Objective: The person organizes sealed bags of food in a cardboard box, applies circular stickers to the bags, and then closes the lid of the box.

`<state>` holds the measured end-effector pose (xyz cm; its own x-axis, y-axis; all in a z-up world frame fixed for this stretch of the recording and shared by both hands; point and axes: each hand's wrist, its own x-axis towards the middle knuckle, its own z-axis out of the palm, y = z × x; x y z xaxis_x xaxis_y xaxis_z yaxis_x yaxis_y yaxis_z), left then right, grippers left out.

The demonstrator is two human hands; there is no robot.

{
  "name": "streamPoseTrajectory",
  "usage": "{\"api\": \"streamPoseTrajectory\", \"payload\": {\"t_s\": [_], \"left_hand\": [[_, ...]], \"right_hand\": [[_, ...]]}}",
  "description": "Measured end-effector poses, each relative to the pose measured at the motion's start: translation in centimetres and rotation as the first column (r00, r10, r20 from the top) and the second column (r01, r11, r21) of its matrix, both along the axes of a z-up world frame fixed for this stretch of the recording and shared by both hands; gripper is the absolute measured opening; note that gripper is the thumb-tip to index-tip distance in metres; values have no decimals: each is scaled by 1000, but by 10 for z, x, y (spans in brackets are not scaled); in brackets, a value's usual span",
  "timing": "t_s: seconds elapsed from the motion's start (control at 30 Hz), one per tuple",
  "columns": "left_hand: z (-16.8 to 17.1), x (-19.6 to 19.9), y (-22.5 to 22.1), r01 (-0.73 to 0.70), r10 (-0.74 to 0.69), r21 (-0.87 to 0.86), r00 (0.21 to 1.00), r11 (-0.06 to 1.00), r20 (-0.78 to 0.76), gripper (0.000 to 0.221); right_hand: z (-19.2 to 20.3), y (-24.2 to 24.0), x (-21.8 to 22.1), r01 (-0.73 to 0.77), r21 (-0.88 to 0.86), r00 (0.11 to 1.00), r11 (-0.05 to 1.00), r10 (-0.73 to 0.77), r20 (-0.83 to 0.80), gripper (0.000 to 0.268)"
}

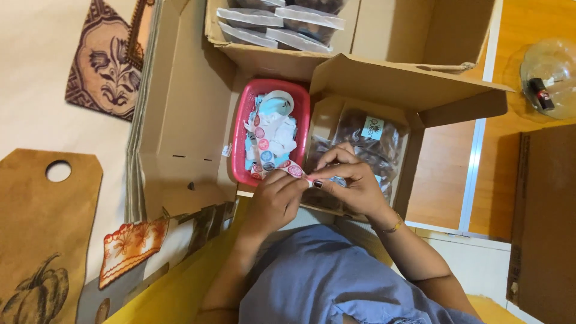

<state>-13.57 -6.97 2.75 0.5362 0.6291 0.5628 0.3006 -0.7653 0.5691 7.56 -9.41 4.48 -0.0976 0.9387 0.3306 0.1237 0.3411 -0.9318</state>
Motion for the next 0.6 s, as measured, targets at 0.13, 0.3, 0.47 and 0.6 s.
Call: {"api": "streamPoseTrajectory", "payload": {"t_s": [0.13, 0.3, 0.47, 0.6], "left_hand": [[19, 2, 4, 95, -95, -4, 995, 995, 15, 18], [20, 11, -9, -12, 37, -434, 998, 901, 48, 30], [8, 21, -15, -90, 321, -781, 936, 618, 147, 27], [17, 44, -8, -61, 306, -839, 943, 540, 129, 28]], "right_hand": [[3, 1, 8, -11, 64, 998, 998, 6, 67, 11], [-19, 1, 12, 275, -427, 810, 861, -447, -380, 7], [-22, -5, 48, 612, -386, 658, 690, -715, -236, 13], [-55, -8, 87, 666, 400, 497, 630, -774, 391, 12]]}}
